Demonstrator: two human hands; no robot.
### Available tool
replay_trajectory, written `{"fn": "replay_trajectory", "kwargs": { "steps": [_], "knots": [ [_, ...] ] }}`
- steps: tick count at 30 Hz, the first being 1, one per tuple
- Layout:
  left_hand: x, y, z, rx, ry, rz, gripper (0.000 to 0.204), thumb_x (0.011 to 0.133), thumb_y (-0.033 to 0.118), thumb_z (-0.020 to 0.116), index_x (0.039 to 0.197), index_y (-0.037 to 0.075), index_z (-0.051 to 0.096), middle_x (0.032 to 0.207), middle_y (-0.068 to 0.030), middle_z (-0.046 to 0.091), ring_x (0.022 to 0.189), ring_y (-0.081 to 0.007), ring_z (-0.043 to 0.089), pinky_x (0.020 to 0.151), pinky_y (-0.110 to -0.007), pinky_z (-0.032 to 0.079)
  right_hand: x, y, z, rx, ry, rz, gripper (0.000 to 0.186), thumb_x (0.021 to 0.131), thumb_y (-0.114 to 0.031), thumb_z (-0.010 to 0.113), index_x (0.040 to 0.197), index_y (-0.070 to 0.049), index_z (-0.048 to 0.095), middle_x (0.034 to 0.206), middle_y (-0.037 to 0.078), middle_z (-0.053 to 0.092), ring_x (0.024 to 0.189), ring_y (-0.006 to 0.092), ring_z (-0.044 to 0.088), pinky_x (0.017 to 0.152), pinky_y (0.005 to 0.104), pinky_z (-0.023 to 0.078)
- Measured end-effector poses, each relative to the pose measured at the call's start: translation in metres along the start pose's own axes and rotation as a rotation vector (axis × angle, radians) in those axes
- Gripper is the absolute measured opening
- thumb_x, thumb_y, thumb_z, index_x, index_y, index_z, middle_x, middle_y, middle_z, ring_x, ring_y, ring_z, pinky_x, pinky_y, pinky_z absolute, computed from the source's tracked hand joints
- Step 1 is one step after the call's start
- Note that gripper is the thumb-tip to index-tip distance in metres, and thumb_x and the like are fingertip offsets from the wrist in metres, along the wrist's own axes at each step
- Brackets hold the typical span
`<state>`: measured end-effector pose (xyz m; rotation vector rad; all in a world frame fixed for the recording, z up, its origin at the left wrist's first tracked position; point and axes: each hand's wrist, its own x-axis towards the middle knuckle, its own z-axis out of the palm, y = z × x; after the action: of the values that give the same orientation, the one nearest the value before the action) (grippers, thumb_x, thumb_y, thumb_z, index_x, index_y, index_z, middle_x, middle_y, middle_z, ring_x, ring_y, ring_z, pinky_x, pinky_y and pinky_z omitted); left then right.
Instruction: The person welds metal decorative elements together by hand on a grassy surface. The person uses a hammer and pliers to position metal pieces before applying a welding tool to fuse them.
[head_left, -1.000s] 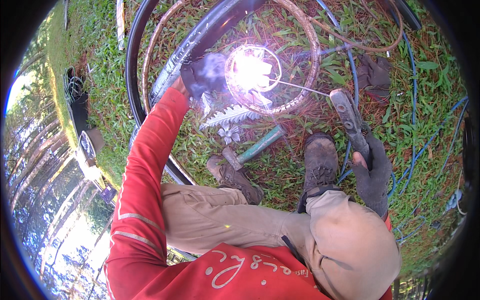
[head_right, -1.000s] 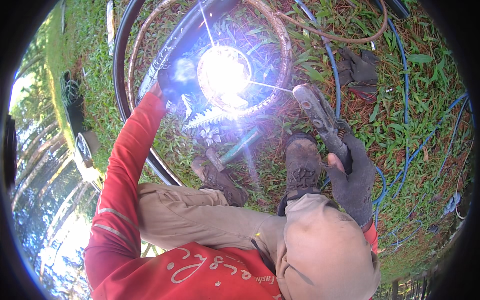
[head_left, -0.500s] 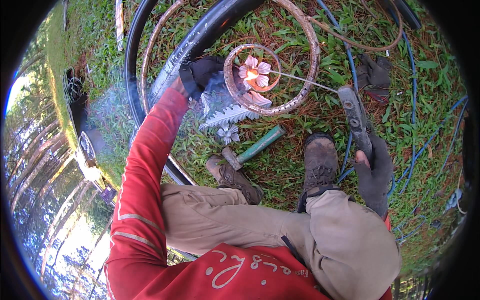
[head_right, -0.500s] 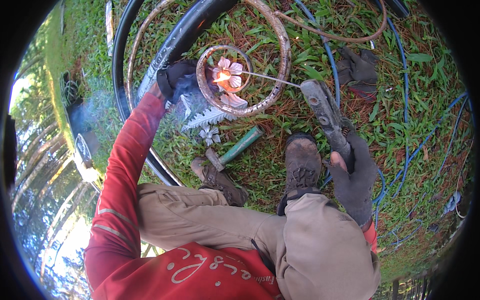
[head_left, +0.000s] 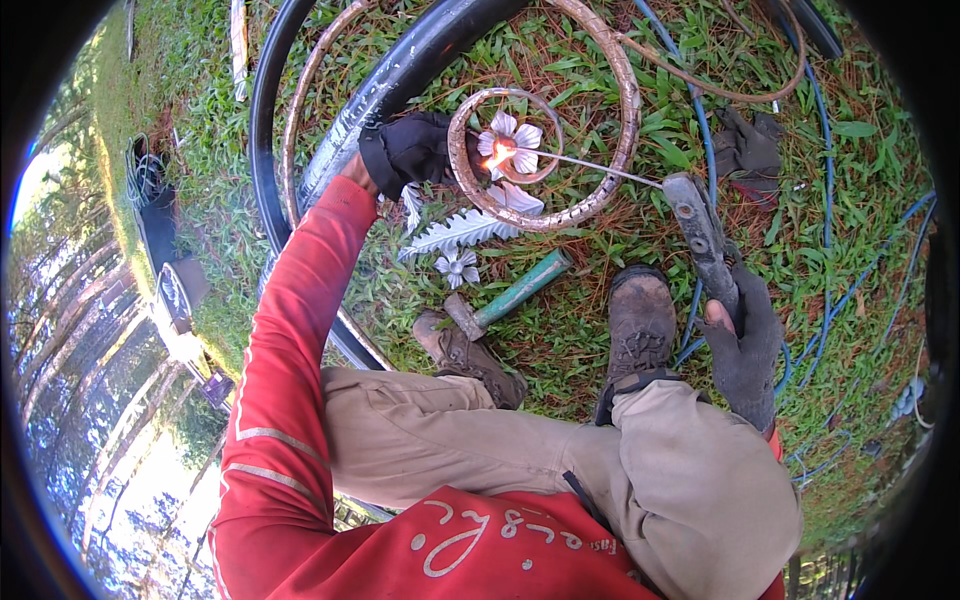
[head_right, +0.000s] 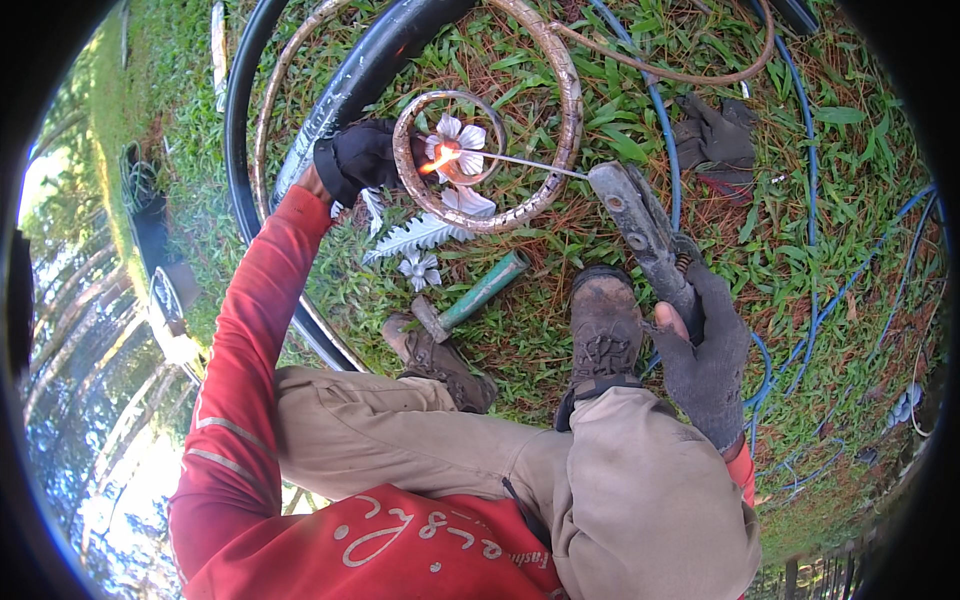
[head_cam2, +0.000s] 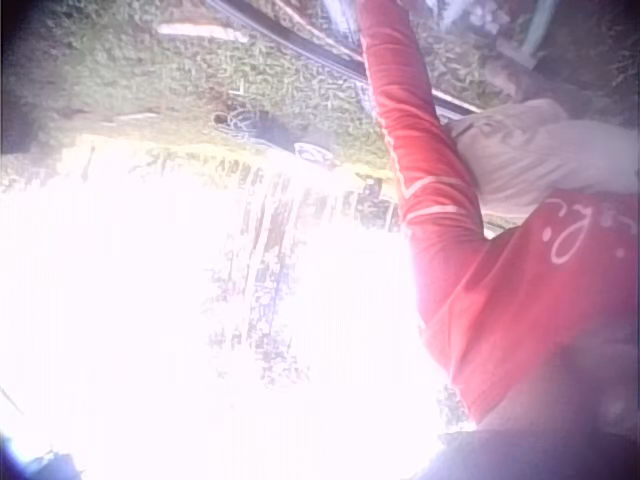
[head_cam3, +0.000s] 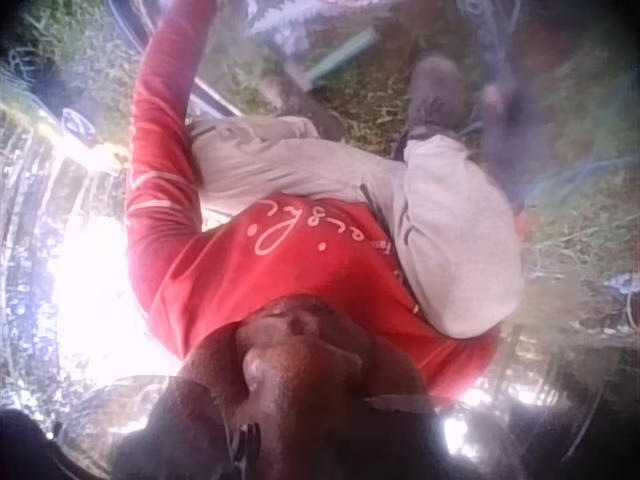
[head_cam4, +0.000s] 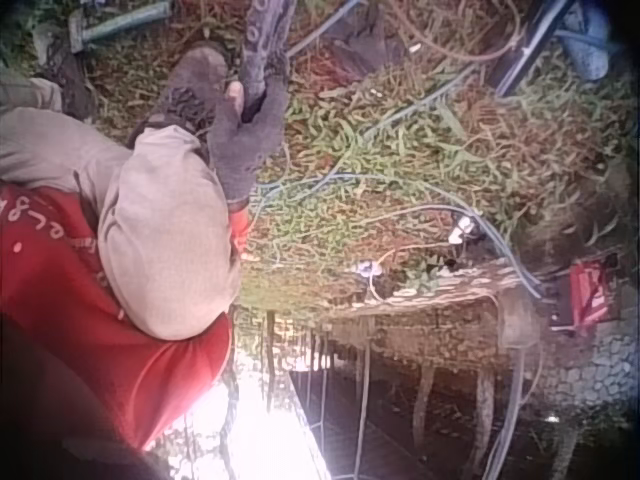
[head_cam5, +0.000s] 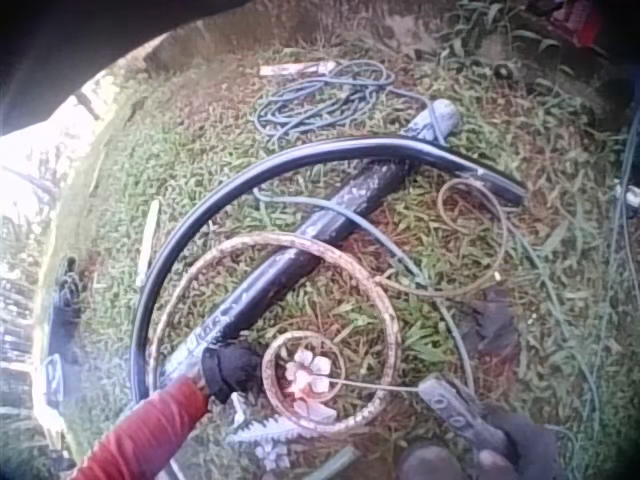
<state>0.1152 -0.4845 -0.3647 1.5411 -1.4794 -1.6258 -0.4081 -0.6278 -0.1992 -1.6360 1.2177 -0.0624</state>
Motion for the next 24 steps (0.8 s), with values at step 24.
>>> {"fn": "replay_trajectory", "kwargs": {
  "steps": [24],
  "knots": [
    [-0.01,0.022,-0.004,0.135,0.019,-0.075,0.032,0.102,0.016,0.074,0.129,-0.002,0.078,0.12,-0.0125,0.078,0.101,-0.0249,0.076,0.092,-0.037,0.063,0.006,-0.004,0.005,0.044,-0.017,-0.001,0.052,0.105,-0.027,0.078,0.147,0.001,0.065,0.104,0.012,0.073,0.088,0.0178,0.067,0.078,0.0361,0.055]
  ]
}}
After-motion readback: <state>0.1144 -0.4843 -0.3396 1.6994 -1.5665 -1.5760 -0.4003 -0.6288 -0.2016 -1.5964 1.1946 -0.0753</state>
